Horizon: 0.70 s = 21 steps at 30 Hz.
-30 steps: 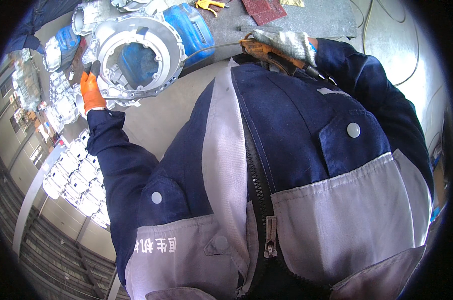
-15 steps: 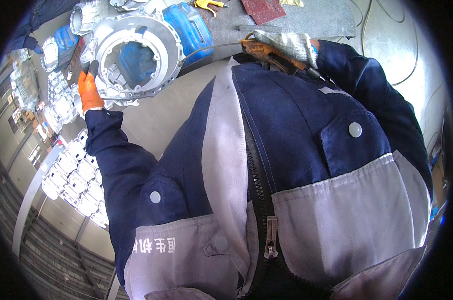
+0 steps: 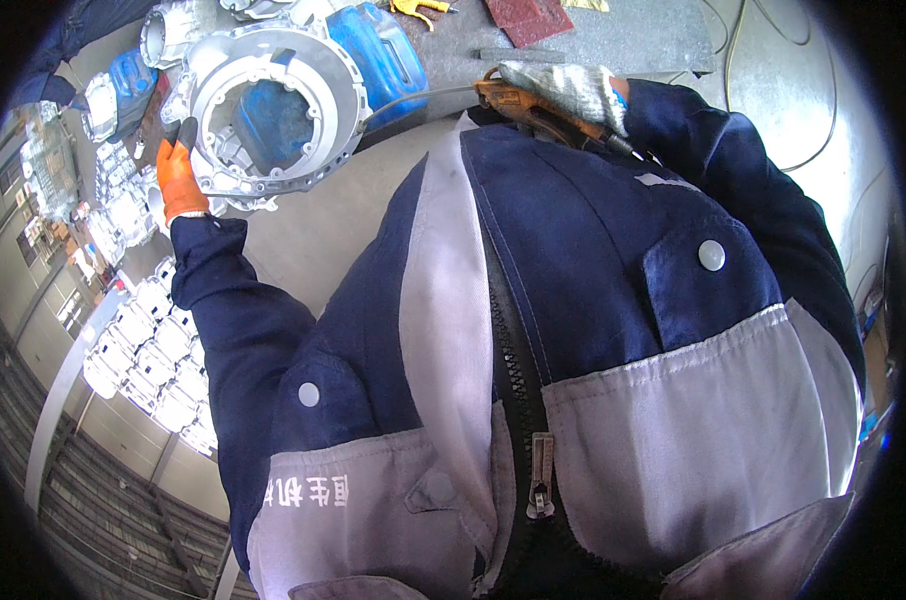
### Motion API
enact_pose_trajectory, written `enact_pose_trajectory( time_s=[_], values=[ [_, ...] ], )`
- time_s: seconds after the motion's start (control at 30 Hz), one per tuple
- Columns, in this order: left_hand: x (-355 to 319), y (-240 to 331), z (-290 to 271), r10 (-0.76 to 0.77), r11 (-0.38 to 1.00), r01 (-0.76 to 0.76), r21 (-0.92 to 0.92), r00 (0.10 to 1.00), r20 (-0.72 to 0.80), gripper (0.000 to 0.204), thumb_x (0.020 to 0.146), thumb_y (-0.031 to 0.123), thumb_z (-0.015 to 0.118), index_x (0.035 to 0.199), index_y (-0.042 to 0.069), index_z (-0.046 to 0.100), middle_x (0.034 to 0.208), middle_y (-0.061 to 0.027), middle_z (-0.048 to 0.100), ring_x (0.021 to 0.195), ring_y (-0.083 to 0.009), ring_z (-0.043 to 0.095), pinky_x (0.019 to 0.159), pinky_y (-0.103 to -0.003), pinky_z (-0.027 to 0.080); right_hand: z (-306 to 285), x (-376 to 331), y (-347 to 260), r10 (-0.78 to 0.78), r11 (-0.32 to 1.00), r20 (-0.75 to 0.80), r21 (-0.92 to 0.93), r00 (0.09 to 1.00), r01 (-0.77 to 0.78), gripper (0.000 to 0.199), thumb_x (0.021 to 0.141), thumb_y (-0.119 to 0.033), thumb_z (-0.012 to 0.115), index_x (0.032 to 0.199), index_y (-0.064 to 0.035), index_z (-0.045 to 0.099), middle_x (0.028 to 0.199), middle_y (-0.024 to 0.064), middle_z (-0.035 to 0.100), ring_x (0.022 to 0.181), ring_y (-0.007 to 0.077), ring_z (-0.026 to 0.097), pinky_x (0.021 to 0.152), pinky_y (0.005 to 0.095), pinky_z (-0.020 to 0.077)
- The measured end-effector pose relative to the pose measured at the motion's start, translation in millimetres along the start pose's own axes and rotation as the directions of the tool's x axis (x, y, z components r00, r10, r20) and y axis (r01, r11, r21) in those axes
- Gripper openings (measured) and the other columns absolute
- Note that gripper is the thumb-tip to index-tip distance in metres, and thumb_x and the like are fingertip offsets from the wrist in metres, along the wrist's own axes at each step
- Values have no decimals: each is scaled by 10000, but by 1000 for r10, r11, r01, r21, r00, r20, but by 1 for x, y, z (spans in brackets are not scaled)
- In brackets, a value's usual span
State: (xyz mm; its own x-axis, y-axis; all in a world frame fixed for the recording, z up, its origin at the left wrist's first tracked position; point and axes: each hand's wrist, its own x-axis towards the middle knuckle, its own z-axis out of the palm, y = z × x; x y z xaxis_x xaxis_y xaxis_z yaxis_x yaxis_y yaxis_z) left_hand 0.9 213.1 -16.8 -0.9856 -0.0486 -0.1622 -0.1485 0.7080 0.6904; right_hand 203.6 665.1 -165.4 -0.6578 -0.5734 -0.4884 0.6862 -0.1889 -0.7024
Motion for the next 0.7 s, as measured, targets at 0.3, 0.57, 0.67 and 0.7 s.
enact_pose_trajectory(
  time_s=[0.3, 0.57, 0.67, 0.7],
  values=[
    [-5, -4, -8, 114, 988, -119, 101, 992, 58, 424, 784, 317, 648, 1060, -1, 600, 985, -53, 593, 913, -163, 502, 848, -283, 365, -13, 7, 3, 18, 990, 48, -138, 999, -12, 477, 896, -358, 477, 1276, -73, 428, 1111, 172, 534, 876, 160, 605, 720, 240, 534],
    [17, -16, -15, 123, 991, -127, 29, 985, 123, 407, 787, 219, 669, 1103, -21, 576, 1067, -56, 579, 984, -141, 495, 884, -266, 365, -5, 27, 11, 177, 984, -168, 44, 970, -172, 644, 819, -555, 505, 1183, -24, 492, 907, 148, 573, 670, 131, 590, 571, 202, 521],
    [24, -19, -14, 22, 999, -19, -28, 992, 127, 417, 786, 222, 673, 1113, -18, 574, 1064, -60, 582, 971, -136, 503, 874, -265, 378, -3, 23, 5, 70, 988, -44, 142, 997, -63, 685, 792, -606, 506, 1153, -24, 514, 864, 145, 578, 634, 122, 582, 549, 194, 507],
    [25, -22, -15, 34, 999, -31, -30, 992, 123, 402, 794, 229, 661, 1104, -13, 575, 1036, -54, 586, 946, -138, 510, 852, -266, 387, -1, 23, 3, 113, 992, -143, 78, 983, -103, 686, 792, -608, 503, 1151, -23, 517, 869, 142, 579, 636, 121, 582, 548, 196, 507]
  ],
)
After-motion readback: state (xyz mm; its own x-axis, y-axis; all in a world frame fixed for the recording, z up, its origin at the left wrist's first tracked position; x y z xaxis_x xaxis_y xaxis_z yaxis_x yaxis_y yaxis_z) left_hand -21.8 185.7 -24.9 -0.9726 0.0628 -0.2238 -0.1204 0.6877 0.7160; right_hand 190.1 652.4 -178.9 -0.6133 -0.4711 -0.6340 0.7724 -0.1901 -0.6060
